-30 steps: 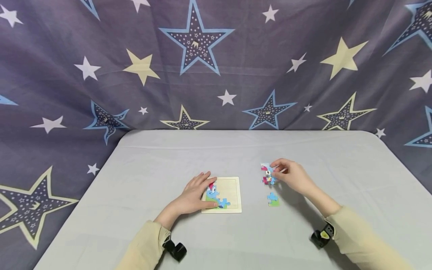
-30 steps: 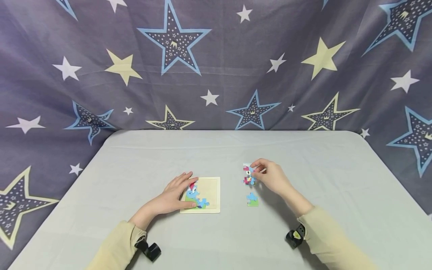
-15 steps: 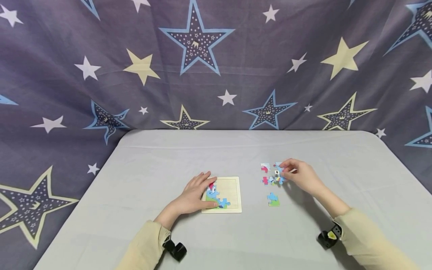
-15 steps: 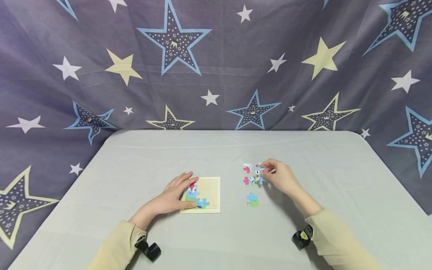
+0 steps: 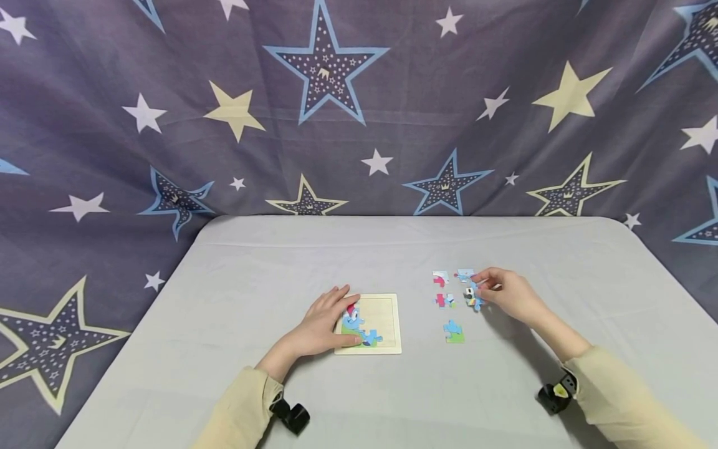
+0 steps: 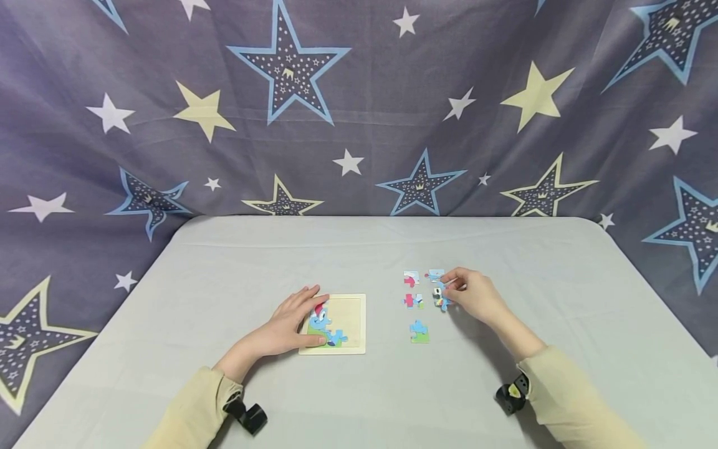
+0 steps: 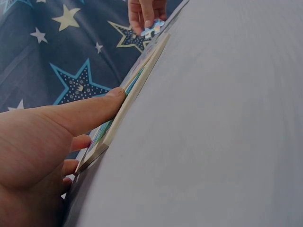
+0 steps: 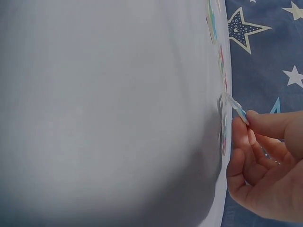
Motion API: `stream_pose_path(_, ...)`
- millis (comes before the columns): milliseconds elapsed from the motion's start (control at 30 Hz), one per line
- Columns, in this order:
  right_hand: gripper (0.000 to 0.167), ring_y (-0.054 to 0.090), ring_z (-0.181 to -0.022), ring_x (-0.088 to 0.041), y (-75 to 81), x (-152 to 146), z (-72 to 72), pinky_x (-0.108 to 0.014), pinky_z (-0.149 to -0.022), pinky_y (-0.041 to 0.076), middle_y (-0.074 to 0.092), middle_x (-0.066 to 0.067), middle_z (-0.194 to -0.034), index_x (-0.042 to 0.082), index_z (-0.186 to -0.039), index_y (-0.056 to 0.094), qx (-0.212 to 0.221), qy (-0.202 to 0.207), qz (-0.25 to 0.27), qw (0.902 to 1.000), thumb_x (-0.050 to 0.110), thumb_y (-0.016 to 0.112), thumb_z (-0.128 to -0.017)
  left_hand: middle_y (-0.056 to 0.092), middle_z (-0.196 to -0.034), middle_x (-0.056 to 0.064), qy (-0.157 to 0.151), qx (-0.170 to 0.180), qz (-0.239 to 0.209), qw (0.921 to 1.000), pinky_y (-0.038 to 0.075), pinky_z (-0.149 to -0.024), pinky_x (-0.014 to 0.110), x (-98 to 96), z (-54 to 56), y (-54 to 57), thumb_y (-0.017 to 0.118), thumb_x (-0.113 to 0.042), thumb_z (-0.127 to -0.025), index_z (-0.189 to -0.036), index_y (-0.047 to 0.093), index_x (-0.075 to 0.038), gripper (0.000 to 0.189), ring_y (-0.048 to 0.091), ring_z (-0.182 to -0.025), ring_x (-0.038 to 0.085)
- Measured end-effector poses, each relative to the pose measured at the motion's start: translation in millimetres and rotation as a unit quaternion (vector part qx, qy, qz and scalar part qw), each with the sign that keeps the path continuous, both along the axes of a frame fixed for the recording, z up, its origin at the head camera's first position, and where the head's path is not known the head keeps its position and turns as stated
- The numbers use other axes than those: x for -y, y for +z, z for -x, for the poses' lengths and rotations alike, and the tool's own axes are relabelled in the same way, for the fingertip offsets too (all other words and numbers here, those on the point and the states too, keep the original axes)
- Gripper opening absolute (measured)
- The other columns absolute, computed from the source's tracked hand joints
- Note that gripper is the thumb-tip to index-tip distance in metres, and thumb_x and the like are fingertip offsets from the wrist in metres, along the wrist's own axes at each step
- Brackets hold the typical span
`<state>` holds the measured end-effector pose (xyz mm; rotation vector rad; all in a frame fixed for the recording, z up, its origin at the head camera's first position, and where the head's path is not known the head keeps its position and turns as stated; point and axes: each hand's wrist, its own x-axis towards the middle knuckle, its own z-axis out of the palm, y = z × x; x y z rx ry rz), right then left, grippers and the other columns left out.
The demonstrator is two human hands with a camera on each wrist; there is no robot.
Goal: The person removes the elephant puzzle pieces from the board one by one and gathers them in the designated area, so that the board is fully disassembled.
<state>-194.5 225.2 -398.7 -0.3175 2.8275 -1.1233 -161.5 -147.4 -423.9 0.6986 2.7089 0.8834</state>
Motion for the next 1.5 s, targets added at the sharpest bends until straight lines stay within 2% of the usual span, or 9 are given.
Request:
stream_pose_path(300,0.023,0.059,-0.070,-0.014,-2.4,-1.3,-1.1,-0.024,-0.059,0.047,0.064,-0.008,-0.082,0.000,-0.105,0.060,0.020,0.011,0.009,0.9997,0.008,0.061,-0.084,0.017,-0.150,0.014,-0.003,0.000,0.000,1.0000,0.005,-0.109,0.054,0.0,-0.1,0.3,0.068,-0.040,-0.078,-0.141,0.033,-0.011,0.077,0.007,-0.139,0.033)
stream_pose_path(667,0.022,0.056,-0.070,-0.012,-5.5,-3.9,1.4,-0.025,-0.059,0.045,0.064,-0.005,-0.080,0.001,-0.102,0.061,0.008,0.002,-0.020,0.9998,0.008,0.061,-0.082,0.017,-0.151,0.013,0.000,-0.001,-0.001,1.0000,0.005,-0.109,0.054,-0.2,0.5,-0.4,0.068,-0.041,-0.077,-0.141,0.033,-0.012,0.078,0.006,-0.139,0.033)
stream_pose_path(1500,0.013,0.054,-0.063,-0.011,-7.4,-0.8,2.6,-0.025,-0.057,0.043,0.062,-0.002,-0.074,0.003,-0.089,0.063,0.012,-0.019,-0.040,0.9989,0.013,0.064,-0.082,0.017,-0.151,0.014,0.000,0.002,0.002,1.0000,0.004,-0.110,0.054,-0.2,-0.1,0.8,0.067,-0.041,-0.077,-0.141,0.033,-0.012,0.078,0.006,-0.139,0.033)
